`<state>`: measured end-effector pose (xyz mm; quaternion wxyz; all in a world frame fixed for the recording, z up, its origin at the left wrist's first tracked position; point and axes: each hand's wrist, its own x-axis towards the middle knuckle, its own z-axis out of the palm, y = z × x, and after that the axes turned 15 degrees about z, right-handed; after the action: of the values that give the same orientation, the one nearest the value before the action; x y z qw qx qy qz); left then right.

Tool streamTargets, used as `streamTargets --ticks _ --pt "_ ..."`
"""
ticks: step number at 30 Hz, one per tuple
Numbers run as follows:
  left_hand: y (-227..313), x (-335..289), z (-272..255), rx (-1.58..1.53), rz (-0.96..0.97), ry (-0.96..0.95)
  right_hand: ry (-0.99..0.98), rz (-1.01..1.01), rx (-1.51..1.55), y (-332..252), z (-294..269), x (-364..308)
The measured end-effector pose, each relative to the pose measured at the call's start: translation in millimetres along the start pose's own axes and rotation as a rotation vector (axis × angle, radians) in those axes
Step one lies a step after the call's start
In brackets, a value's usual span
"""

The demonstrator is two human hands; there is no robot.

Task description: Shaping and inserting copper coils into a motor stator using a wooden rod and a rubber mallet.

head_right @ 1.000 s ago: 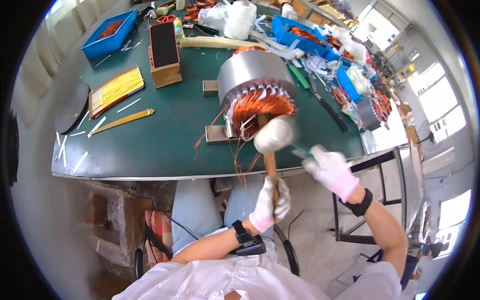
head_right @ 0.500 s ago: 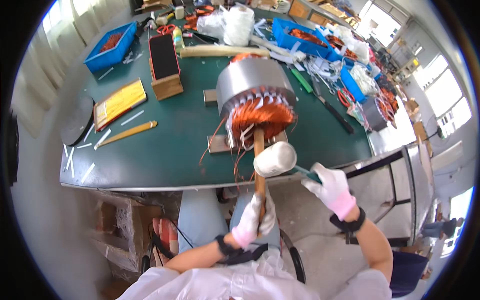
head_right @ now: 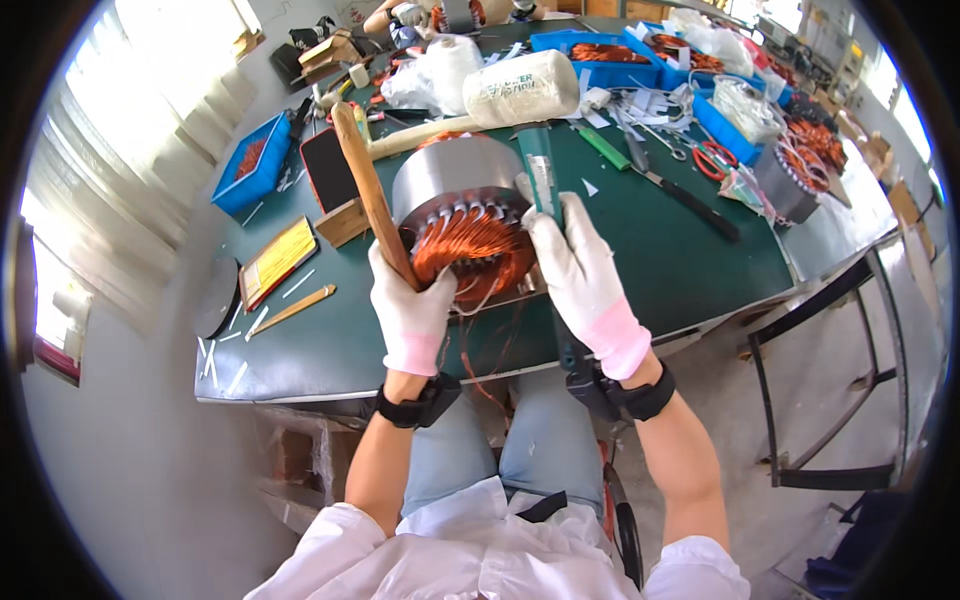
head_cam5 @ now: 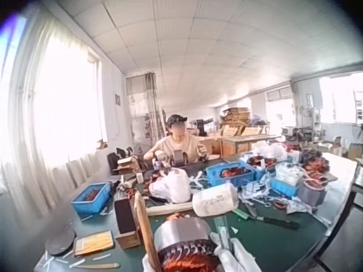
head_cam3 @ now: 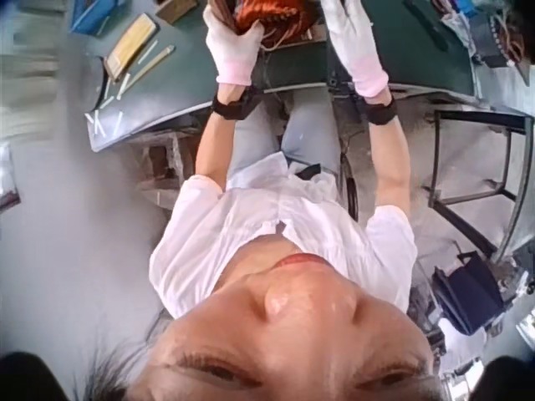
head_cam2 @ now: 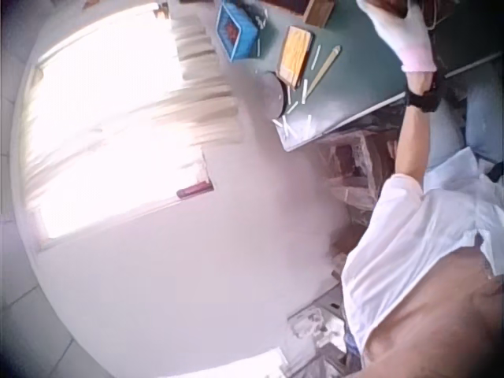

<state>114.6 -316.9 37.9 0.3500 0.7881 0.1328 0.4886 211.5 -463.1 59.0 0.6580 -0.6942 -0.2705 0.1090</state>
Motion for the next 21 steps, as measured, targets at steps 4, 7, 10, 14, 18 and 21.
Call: streamTargets --ticks 4,7,10,14,18,21 --pt "11.9 21.8 -10.2 0.349 0.296 -0.216 -0.005 0.133 0.034 20.8 -12.9 -7.5" --pt "47.3 43.8 -7.3 0.509 0.440 -0.538 -0.064 0.239 0.110 9.2 -24.4 -30.5" --pt "38.7 24.4 -27.5 0.266 0.484 -0.481 -0.018 0.367 0.108 34.2 -40.8 -60.7" --pt "31.2 -113.0 -59.6 -0.681 -0.088 -0.130 -0.023 0.562 -0.250 54.8 -73.4 -123.1" --pt "50.9 -170.5 -20.8 -0.838 -0.733 -0.386 0.073 0.241 -1.001 13.2 -110.7 -116.1" --pt "45.0 -151.5 -8.5 -0.941 -0.859 -0.196 0.368 -0.420 -1.197 -50.0 -172.4 -79.7"
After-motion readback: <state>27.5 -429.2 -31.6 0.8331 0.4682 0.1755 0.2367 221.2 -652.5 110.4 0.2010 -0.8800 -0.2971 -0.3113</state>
